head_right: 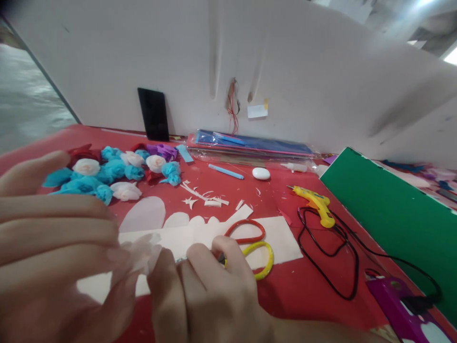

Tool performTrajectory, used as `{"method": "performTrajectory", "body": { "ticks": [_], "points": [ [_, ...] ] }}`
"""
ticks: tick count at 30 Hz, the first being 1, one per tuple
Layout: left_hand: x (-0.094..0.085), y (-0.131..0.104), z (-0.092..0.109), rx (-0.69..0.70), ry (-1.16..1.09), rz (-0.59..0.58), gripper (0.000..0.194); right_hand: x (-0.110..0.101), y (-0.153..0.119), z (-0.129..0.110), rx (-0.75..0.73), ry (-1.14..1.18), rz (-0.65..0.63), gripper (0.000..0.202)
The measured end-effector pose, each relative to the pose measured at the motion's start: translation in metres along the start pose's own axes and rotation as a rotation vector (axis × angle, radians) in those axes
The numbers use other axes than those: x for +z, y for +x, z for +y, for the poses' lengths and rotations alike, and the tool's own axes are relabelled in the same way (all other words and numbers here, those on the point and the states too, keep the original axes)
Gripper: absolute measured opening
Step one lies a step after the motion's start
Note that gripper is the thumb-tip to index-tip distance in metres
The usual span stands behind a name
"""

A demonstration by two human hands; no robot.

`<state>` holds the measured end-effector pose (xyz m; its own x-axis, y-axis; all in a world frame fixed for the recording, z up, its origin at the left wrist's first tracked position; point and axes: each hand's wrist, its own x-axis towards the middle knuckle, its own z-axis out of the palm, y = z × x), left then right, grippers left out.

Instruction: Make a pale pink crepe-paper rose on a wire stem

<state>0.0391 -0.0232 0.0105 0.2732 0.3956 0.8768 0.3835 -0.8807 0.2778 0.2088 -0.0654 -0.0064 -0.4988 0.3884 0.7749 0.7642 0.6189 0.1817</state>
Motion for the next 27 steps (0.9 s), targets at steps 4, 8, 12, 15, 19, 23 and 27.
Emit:
{"method": "performTrajectory", "body": {
  "ticks": [4, 8, 12, 15, 19, 23, 27],
  "points": [
    [-0.002, -0.002, -0.001, 0.121, 0.068, -0.011, 0.044, 0.002, -0.003, -0.002, 0.022, -0.053, -0.003, 0.007],
    [-0.002, -0.001, -0.001, 0.077, 0.012, -0.042, 0.046, 0.002, 0.004, -0.003, 0.018, -0.027, 0.026, 0.019],
    [-0.001, 0.000, 0.001, 0.039, -0.030, -0.073, 0.042, -0.002, 0.008, 0.000, -0.012, -0.009, 0.030, 0.022],
    [-0.001, 0.000, 0.002, 0.063, -0.046, -0.096, 0.044, -0.005, 0.009, 0.003, -0.058, -0.023, 0.014, 0.029],
    [0.000, -0.001, 0.001, 0.029, -0.066, -0.080, 0.043, -0.006, 0.007, 0.005, -0.065, -0.034, -0.004, 0.034],
    [0.001, -0.001, 0.000, 0.024, -0.083, -0.029, 0.046, -0.007, 0.005, 0.005, -0.046, -0.024, -0.056, 0.038],
    [0.000, 0.001, 0.003, 0.022, -0.073, -0.056, 0.042, -0.007, 0.005, 0.005, -0.056, 0.019, -0.090, 0.037]
  ]
}}
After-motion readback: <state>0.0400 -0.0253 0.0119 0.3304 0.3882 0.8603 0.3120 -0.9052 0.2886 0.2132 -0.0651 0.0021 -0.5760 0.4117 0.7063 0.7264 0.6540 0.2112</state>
